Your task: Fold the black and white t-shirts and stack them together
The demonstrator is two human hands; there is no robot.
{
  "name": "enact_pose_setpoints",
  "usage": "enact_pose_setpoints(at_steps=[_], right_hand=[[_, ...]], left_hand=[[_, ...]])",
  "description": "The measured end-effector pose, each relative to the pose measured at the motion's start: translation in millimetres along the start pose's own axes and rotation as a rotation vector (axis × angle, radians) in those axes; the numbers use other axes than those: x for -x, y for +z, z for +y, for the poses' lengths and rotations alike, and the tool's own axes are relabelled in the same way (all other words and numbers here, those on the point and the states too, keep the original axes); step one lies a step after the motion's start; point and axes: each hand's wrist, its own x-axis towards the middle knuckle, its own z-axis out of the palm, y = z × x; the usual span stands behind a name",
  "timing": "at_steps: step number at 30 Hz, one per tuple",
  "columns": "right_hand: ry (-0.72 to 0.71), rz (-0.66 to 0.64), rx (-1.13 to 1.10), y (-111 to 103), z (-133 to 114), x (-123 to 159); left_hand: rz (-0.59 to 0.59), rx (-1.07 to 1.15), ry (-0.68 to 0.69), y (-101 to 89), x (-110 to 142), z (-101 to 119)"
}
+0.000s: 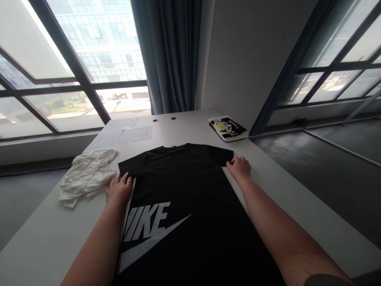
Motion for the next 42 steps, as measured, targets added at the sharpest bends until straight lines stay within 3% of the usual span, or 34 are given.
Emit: enact_pose_setpoints(at_steps=[5, 13, 18, 20, 27, 33, 39, 42], right_hand=[[0.062, 0.013, 0.015, 7.8, -2.0, -8.1], [-0.088, 0.047, -0.118, 6.8, 2.0, -18.9], [0.015, 0.073, -0.376, 0.5, -3.0, -14.9], [-0.01, 0.082, -0.462, -2.1, -5.3, -12.0], [-0.301, 0.012, -0.396, -11.0, -19.1, -10.7], [-0.539, 0.017, -0.281, -28.2, -52.3, 0.2], [-0.913, -0.265, -0.11, -41.8, -87.0, 30.8], [-0.974, -0.335, -0.123, -38.1, -86.7, 36.0]], left_hand=[[-0.013, -0.01, 0.012, -1.5, -0.4, -0.9], [-0.004, -0.011, 0.021, -3.4, 0.3, 0.9], [-0.008, -0.018, 0.018, -1.7, -1.0, -1.2], [-0.014, -0.018, 0.019, -1.5, -1.4, -1.6], [-0.028, -0.014, 0.006, -2.6, -0.9, -0.1], [-0.035, -0.021, 0.009, -4.1, -1.6, 0.4], [-0.041, -0.02, 0.0, -3.3, -2.2, -0.4], [-0.029, -0.01, 0.003, -1.4, -3.1, -2.0]])
